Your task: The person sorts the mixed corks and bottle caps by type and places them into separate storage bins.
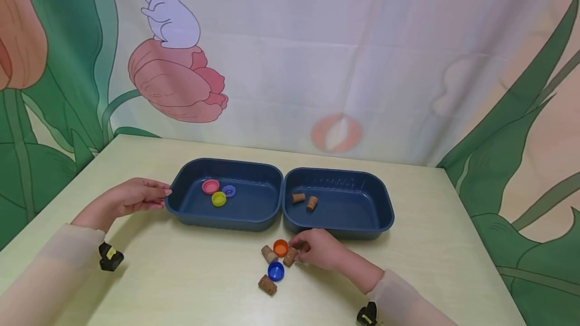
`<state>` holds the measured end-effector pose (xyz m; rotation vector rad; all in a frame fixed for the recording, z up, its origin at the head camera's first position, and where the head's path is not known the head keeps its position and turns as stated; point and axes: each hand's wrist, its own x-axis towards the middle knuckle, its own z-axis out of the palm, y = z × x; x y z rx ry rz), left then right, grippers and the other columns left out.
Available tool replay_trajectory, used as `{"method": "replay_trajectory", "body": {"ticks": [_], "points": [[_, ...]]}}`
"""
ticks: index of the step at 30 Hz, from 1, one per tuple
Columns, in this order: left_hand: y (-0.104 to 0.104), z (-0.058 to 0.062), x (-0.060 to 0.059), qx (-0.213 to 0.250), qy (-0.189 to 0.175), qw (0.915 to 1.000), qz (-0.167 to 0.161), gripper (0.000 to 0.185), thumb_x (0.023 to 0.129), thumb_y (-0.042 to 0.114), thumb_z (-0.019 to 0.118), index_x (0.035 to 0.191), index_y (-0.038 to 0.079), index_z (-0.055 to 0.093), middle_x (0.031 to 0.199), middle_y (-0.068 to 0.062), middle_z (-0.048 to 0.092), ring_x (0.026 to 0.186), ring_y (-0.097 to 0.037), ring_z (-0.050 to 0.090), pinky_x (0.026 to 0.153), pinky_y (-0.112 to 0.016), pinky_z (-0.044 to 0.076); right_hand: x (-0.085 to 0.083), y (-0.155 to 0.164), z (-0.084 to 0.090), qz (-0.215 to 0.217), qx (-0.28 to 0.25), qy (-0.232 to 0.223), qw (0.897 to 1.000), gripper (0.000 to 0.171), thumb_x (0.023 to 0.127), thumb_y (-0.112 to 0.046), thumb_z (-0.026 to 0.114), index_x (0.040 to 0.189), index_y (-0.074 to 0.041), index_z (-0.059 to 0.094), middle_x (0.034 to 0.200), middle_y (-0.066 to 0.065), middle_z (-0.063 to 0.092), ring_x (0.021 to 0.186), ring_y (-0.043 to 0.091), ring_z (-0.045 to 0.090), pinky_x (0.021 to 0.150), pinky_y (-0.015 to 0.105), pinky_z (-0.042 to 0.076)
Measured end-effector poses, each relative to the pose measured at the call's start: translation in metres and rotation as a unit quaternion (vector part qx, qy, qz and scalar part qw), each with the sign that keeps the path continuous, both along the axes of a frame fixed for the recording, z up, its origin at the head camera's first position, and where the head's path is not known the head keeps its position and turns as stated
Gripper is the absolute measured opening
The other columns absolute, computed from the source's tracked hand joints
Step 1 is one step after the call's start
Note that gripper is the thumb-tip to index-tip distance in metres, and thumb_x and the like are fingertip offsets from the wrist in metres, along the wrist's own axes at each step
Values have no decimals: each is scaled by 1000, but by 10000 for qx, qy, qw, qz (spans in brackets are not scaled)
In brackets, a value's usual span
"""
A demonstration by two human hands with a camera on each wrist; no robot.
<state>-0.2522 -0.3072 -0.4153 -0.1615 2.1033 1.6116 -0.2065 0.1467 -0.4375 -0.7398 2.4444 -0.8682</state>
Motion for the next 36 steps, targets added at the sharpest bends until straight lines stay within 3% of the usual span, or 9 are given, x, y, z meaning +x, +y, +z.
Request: {"method": "replay_trajectory", "body": {"ticks": [9,15,24,36], "points": [[0,1,0,-43,8,10000,22,55,105,16,57,146,-16,37,83,8,71,76,-4,69,76,-18,62,1,-1,0,27,32,278,9996,23,91,-3,72,114,-3,75,82,1,71,66,3,49,59,17,42],[0,1,0,-7,18,10000,22,55,105,15,56,146,-16,37,84,8,71,76,-4,69,76,-18,62,1,-1,0,62,33,438,9990,21,91,-3,72,111,-4,75,86,2,73,66,1,48,60,16,43],[-1,-1,1,31,19,10000,-14,53,106,14,55,145,-17,38,84,8,71,76,-3,69,76,-18,62,3,0,-1,98,-56,450,9989,15,91,-10,76,106,-6,75,92,3,74,73,-2,55,66,16,48],[-1,-1,0,45,9,10000,1,52,106,15,55,145,-16,39,83,9,72,76,-3,69,78,-19,62,-1,14,-2,-24,-57,251,9997,17,91,-9,75,107,-3,74,100,7,78,89,7,68,71,16,54]]}}
